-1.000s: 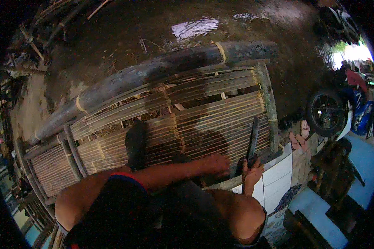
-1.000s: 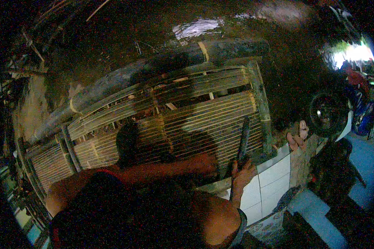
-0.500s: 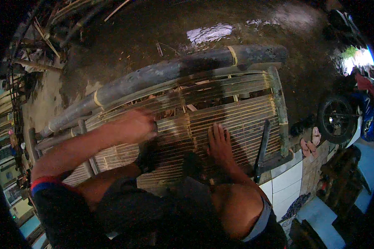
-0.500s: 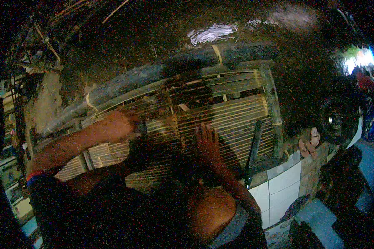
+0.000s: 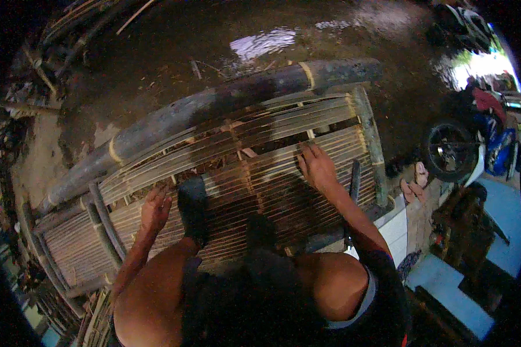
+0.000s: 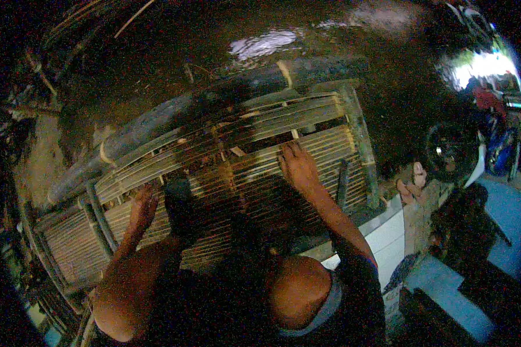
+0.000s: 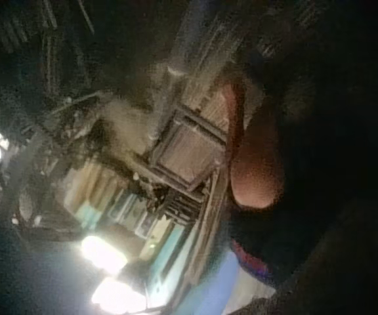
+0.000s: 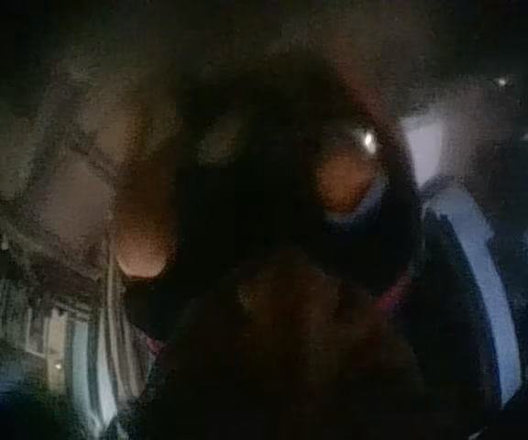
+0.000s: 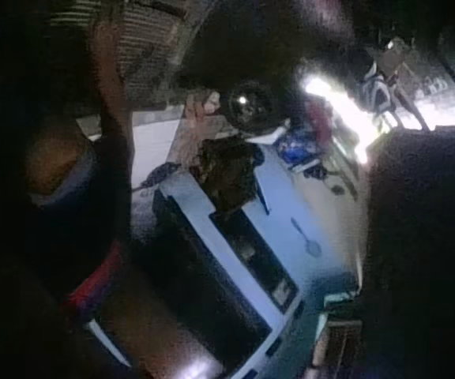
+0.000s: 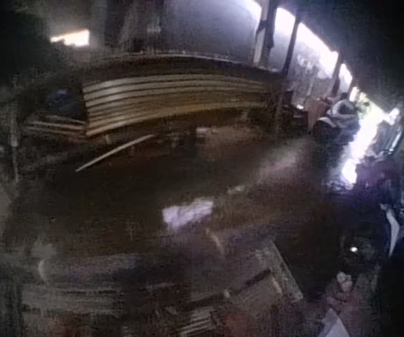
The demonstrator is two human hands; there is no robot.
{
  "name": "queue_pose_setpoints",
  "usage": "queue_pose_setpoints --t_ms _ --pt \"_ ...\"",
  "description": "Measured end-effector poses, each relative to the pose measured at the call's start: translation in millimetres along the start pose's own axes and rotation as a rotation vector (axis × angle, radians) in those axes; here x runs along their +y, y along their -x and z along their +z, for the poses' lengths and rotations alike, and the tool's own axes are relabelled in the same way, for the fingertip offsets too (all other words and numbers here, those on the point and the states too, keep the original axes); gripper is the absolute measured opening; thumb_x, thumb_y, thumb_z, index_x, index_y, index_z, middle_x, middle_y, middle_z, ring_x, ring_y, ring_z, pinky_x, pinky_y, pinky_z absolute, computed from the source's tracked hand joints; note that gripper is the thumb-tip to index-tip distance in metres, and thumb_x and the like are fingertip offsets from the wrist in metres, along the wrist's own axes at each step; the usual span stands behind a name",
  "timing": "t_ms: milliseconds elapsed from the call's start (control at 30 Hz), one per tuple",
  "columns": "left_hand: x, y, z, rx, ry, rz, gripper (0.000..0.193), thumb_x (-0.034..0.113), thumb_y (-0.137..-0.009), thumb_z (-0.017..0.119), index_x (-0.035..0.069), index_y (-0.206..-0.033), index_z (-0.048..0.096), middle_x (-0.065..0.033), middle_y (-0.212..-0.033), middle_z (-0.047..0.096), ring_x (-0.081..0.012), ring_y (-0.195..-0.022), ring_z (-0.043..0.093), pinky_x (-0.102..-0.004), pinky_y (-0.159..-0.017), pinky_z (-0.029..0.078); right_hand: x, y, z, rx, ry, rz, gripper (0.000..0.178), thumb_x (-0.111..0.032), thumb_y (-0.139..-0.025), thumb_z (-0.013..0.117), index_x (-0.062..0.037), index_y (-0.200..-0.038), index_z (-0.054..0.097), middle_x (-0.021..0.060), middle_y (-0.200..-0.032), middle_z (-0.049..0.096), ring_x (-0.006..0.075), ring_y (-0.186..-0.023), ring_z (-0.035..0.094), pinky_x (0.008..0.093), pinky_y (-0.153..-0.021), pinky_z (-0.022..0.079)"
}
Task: The person sits on the ground and weaves thin bamboo strips into a larger bamboo frame. They use their hands to interlace the strips and occasionally use a knife to trim or adjust the material.
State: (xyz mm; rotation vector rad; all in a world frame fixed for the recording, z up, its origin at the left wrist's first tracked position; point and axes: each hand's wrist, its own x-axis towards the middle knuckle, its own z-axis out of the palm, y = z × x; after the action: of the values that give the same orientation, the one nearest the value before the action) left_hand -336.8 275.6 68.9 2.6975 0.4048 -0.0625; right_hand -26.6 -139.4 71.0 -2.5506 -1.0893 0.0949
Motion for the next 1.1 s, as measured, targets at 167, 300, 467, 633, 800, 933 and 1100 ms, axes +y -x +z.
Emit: queue_pose_setpoints --t_ms 167,300,467,633,800,933,1100 --pt "21 -24 35 0.007 -0.015 -0.14 0.038 0.017 -0.093 0.057 0.002 -0.127 0.055 -0.026 -0.125 0.051 -0.047 -0.112 0.049 -0.0538 -0.096 0.041 13 -32 28 -0.093 0.134 0.024 0.042 -0.026 -0.091 0.059 -0.0046 -0.127 0.052 0.0235 -0.126 0.049 0.043 -0.115 0.048 0.0538 -0.097 0.041" --pt "10 -14 31 0.033 -0.098 -0.101 0.04 0.019 -0.093 0.057 0.002 -0.129 0.053 -0.0265 -0.13 0.047 -0.0479 -0.123 0.041 -0.0561 -0.102 0.036 -2 -30 37 0.135 0.21 -0.049 0.043 -0.029 -0.091 0.061 -0.0015 -0.125 0.055 0.0243 -0.121 0.051 0.0428 -0.114 0.047 0.0561 -0.098 0.039" --pt "8 -11 41 0.053 -0.221 -0.099 0.048 0.023 -0.094 0.057 0.002 -0.136 0.047 -0.0267 -0.139 0.041 -0.0463 -0.133 0.033 -0.0543 -0.11 0.028 7 -32 40 0.172 0.239 0.077 0.042 -0.037 -0.09 0.061 -0.0032 -0.114 0.062 0.0226 -0.119 0.053 0.0432 -0.115 0.047 0.0575 -0.099 0.037" --pt "-14 -1 61 0.022 -0.241 -0.244 0.05 0.027 -0.094 0.057 0.002 -0.137 0.049 -0.0252 -0.14 0.045 -0.0454 -0.131 0.038 -0.0539 -0.112 0.026 25 -32 36 0.063 0.175 0.029 0.043 -0.044 -0.086 0.065 -0.0028 -0.099 0.066 0.0206 -0.113 0.056 0.0415 -0.109 0.049 0.0548 -0.095 0.039" --pt "-46 -1 43 -0.086 -0.031 -0.44 0.042 0.031 -0.092 0.061 0.004 -0.124 0.058 -0.0233 -0.128 0.053 -0.0425 -0.12 0.047 -0.0526 -0.106 0.032 35 -51 39 0.044 0.136 -0.081 0.046 -0.047 -0.082 0.068 -0.0032 -0.096 0.067 0.0203 -0.11 0.058 0.0428 -0.107 0.05 0.0539 -0.093 0.04" --pt "-47 6 33 0.068 0.075 -0.44 0.028 0.029 -0.085 0.069 0.006 -0.1 0.062 -0.0177 -0.091 0.06 -0.0394 -0.09 0.056 -0.0499 -0.079 0.044 28 -47 42 0.037 0.027 -0.089 0.041 -0.039 -0.077 0.077 -0.0039 -0.096 0.068 0.0182 -0.108 0.061 0.0413 -0.101 0.055 0.0568 -0.089 0.043" --pt "-44 -5 37 0.188 -0.189 -0.206 0.043 0.04 -0.088 0.062 0.004 -0.112 0.058 -0.0171 -0.1 0.064 -0.0394 -0.102 0.057 -0.0505 -0.09 0.041 49 -28 45 0.079 0.132 -0.176 0.034 -0.032 -0.087 0.07 -0.0024 -0.104 0.066 0.0189 -0.115 0.059 0.0428 -0.113 0.05 0.0579 -0.093 0.041"
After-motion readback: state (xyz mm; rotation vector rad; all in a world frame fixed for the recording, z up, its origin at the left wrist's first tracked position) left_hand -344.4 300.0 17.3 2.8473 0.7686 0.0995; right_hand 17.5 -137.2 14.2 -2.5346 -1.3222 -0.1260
